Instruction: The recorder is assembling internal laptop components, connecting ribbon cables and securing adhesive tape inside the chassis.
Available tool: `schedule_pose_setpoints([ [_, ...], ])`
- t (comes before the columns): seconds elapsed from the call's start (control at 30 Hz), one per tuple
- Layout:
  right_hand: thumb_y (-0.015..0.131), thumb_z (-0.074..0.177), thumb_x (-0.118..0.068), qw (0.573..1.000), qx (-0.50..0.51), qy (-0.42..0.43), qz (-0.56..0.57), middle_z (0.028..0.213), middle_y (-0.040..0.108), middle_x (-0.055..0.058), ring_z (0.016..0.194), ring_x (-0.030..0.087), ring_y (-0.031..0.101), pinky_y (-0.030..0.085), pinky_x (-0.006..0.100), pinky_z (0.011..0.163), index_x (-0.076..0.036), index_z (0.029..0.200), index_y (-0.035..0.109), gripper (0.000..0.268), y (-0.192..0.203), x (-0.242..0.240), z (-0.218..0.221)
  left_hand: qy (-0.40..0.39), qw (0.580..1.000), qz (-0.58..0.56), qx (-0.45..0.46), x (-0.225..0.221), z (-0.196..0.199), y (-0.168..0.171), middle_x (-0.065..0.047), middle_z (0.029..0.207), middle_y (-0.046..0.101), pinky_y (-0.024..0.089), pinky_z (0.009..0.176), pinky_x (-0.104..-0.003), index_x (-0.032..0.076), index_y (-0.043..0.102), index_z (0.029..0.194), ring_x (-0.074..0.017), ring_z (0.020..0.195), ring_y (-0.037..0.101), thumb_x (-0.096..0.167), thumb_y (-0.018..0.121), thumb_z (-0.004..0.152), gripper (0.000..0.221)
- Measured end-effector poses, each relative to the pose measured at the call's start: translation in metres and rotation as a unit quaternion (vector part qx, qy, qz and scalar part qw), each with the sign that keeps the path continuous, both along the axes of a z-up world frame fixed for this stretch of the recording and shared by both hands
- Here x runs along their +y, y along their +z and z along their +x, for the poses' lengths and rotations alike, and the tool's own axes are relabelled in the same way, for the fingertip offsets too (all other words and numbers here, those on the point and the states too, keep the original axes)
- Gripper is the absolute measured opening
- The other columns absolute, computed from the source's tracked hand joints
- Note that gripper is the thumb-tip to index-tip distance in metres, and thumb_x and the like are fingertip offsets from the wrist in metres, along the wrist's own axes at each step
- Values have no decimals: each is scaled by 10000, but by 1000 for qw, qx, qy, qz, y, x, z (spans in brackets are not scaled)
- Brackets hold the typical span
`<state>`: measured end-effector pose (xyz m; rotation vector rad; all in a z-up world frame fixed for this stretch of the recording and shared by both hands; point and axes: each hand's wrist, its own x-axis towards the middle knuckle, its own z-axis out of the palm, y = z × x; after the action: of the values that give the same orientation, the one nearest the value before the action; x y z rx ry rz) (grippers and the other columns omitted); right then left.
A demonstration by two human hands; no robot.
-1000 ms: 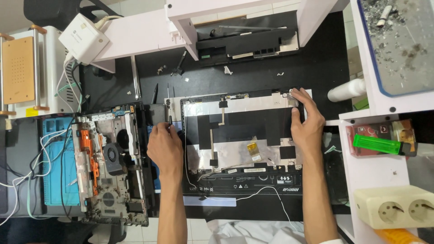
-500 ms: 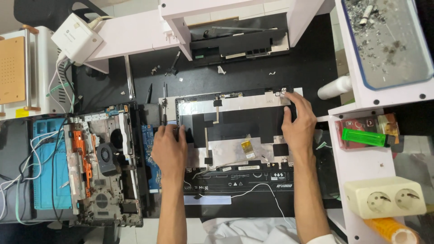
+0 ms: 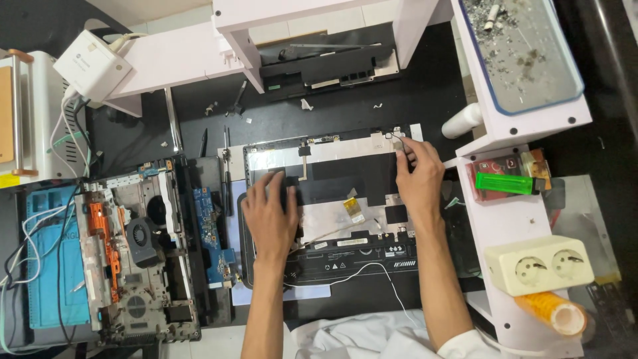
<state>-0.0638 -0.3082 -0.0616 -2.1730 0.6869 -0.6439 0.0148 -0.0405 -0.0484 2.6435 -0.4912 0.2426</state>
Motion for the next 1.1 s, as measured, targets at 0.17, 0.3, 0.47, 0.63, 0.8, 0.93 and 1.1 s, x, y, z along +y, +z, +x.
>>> schedule_pose_setpoints([
  [0.17,740,913,1,995,-21,8,-97,1077,703,128,1034,295,639,533,407,909,4,1092,752,180,1,2,3,-110,993,10,47,-12,2,-2,-145,1622,405,106,1240,-593,113,524,1487,-330,1530,299,365,568,1009,542],
  [0.3,737,910,-7,997,-48,19,-64,1175,723,133,1146,310,623,509,417,998,4,1083,763,176,-2,4,-3,-111,989,33,89,-6,9,-8,-104,1678,301,45,1254,-579,185,447,1562,-285,1570,201,407,520,1010,599],
  [0.47,751,908,-31,998,-22,29,-52,1250,742,109,1184,305,630,506,415,1034,-26,1080,787,176,-5,3,-4,-115,989,48,77,-1,14,-10,-88,1681,288,37,1253,-576,238,413,1579,-274,1568,200,448,474,1026,595],
  [0.63,747,904,-35,998,-31,55,23,1301,716,104,1264,289,637,482,421,1101,-50,1084,787,185,-7,-2,-1,-113,990,45,74,3,21,-15,-77,1696,279,57,1263,-560,236,402,1591,-262,1575,206,427,452,1045,581],
  [0.8,689,924,-13,984,-22,43,172,1360,664,73,1315,248,602,452,401,1122,-73,1126,769,225,5,-6,7,-111,989,48,81,2,29,-14,-67,1705,263,57,1272,-549,244,394,1603,-255,1580,200,423,447,1056,578],
  [0.93,684,944,11,978,-70,79,179,1321,683,90,1278,229,649,514,362,1128,-41,1141,755,216,-6,-11,14,-117,988,61,84,2,39,-14,-73,1699,252,40,1263,-543,233,380,1606,-259,1573,188,410,444,1049,588],
  [1.1,690,938,45,977,-88,98,170,1295,694,122,1263,235,661,528,347,1117,4,1128,751,205,-12,-11,23,-117,987,48,96,3,50,-8,-73,1704,257,38,1272,-530,236,391,1602,-263,1581,186,411,451,1057,576],
])
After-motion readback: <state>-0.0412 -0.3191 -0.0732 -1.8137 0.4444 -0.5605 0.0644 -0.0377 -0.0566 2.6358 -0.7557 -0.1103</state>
